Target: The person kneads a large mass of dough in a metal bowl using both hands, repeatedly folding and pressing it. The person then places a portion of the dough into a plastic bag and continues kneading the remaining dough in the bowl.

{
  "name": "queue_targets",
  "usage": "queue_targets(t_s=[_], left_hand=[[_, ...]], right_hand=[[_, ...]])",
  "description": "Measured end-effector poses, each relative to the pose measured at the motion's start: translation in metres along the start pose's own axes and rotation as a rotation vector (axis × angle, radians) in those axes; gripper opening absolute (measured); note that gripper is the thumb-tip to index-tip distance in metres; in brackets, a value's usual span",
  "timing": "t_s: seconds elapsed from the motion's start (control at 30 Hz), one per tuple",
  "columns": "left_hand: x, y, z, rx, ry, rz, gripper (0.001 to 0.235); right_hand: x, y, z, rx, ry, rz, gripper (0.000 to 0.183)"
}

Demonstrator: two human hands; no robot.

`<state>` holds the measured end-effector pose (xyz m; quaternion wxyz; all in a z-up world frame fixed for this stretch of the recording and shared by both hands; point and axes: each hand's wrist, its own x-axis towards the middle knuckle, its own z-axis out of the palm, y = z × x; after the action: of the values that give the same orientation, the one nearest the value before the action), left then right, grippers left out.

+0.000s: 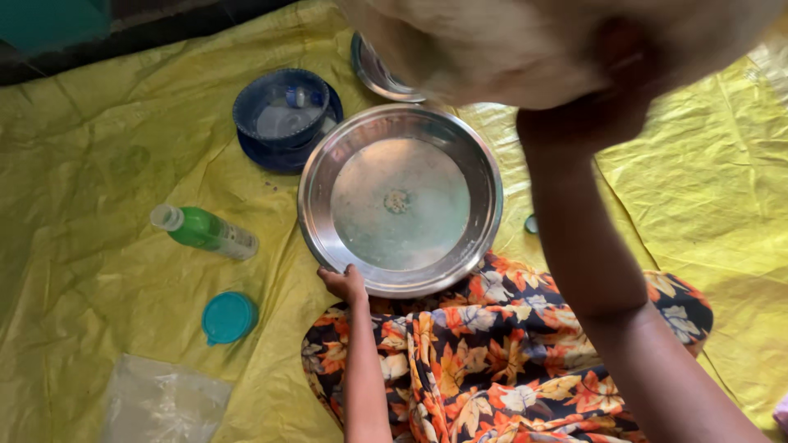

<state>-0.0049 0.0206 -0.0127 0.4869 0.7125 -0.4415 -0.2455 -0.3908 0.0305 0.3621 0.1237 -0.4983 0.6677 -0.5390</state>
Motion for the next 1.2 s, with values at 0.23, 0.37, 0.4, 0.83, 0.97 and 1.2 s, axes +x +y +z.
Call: queue_targets(t_s=[0.23,0.37,0.4,0.83,0.97,1.2], left_hand=[[0.014,-0.004,0.003,0.026,0.003,0.017,0.064],[0.007,-0.006,0.001,0.027,0.024,0.02,0.064],[0.007,-0.002,0.004,0.001,0.015,-0.022,0.063],[0.003,0.008,-0.006,-0.289,-0.149,0.057,0.091],[0.012,-0.01,0.005,-0.422,-0.234,-0.063,0.099],[0.02,-0.006,-0.018,-0.625,-0.372,-0.35,0.097]], right_hand=[[-0.173,0.092,0.149,-0.429,-0.26,-0.709,0.081],[-0.241,0.117,0.167,-0.319,-1.04,-0.188,0.024],[-0.238,0.119,0.162,-0.319,-0.973,0.039,0.026],[-0.035,0.202,0.191,-0.474,-0.81,0.113,0.156],[-0.075,0.158,0.226,-0.776,-1.038,0.116,0.15],[-0.092,0.058,0.249,-0.976,-0.942,0.105,0.118]])
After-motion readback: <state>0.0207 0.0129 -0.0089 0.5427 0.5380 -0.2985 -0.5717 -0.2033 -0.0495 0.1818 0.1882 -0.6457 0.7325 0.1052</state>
